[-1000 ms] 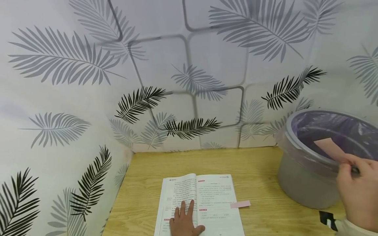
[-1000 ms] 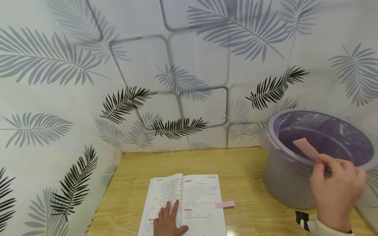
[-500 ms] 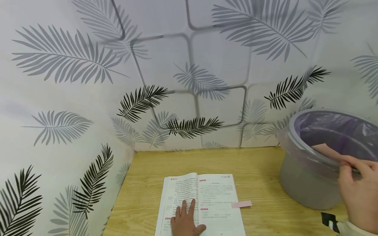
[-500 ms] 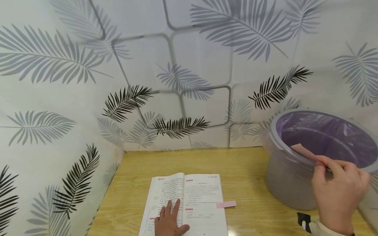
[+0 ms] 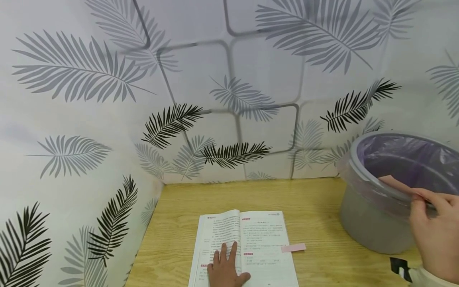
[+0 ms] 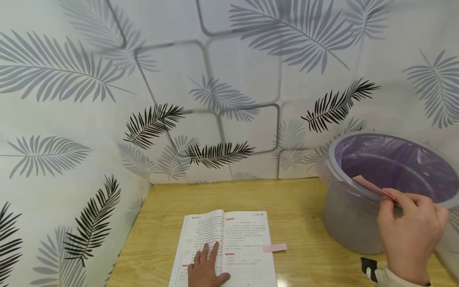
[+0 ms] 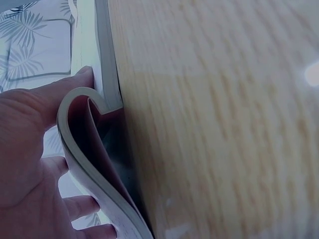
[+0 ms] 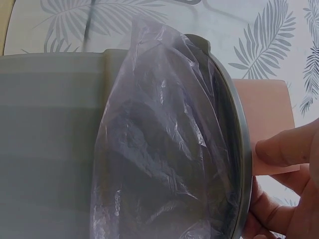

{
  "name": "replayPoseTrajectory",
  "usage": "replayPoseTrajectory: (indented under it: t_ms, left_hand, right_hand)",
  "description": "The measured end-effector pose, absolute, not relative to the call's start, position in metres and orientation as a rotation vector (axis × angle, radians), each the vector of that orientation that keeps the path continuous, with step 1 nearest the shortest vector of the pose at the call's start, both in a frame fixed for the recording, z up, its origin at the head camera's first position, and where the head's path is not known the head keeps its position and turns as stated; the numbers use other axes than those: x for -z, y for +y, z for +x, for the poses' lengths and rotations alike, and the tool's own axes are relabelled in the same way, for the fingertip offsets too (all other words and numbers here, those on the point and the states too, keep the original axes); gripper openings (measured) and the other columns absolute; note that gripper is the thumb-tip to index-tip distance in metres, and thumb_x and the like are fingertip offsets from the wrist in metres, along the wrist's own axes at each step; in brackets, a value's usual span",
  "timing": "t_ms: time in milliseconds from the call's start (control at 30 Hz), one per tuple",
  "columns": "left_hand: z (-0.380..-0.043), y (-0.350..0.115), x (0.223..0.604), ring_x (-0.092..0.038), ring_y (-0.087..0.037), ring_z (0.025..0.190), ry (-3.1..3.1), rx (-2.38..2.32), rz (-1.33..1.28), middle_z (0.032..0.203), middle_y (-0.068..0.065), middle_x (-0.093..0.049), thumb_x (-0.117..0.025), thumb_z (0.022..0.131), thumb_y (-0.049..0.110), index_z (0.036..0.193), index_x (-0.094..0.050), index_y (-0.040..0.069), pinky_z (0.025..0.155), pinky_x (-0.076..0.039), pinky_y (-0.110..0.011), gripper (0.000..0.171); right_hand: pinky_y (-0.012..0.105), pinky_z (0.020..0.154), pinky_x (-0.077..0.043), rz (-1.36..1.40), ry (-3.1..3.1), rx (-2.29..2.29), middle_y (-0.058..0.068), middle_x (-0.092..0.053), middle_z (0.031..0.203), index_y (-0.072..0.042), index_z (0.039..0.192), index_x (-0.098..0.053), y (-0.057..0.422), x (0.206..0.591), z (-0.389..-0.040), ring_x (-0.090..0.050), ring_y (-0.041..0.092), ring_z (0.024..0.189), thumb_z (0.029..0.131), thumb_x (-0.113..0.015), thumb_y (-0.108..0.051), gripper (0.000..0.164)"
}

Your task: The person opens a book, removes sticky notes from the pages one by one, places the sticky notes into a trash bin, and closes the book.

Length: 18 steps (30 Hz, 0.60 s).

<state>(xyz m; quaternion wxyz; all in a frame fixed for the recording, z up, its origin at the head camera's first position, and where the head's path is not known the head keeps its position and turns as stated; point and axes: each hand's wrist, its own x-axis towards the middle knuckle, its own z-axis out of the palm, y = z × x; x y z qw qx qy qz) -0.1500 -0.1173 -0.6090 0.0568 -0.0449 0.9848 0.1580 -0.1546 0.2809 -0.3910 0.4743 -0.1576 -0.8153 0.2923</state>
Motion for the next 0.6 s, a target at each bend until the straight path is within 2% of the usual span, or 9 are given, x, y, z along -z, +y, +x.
replayPoseTrajectory:
  t_ms: [33,333,600]
  left_hand:
    - [-0.1505,-0.1177,0.6091,-0.039,-0.047,0.128,2.989,-0.488,-0.133,0.147,-0.018,-0.039,-0.075,0.062,0.062,0.145,-0.038,0.022,0.093,-0.034,-0.069,0.1]
    - [-0.1468,-0.1214,0.6113,-0.04,-0.048,0.126,2.939,-0.487,-0.105,0.147,-0.02,-0.039,-0.071,0.064,0.066,0.145,-0.036,0.018,0.09,-0.036,-0.069,0.1]
    - [-0.1514,-0.1221,0.6041,-0.037,-0.05,0.127,2.924,-0.527,-0.084,0.148,-0.021,-0.037,-0.07,0.065,0.066,0.146,-0.035,0.018,0.092,-0.033,-0.071,0.1]
  right_hand:
    - [0.053,0.082,-0.036,-0.384,-1.994,-0.716,0.029,-0.059,0.105,0.007,0.103,-0.07,0.2809,0.3906,-0.1551,-0.05,0.046,0.1,0.091,-0.053,-0.007,0.025]
    - [0.055,0.074,-0.033,-0.331,-1.999,-0.68,0.033,-0.058,0.101,0.01,0.099,-0.069,0.281,0.3944,-0.1532,-0.05,0.049,0.095,0.086,-0.053,-0.002,0.024]
    - [0.055,0.076,-0.031,-0.323,-1.982,-0.701,0.03,-0.056,0.102,0.01,0.097,-0.069,0.2799,0.3931,-0.1544,-0.047,0.047,0.096,0.087,-0.054,-0.001,0.021]
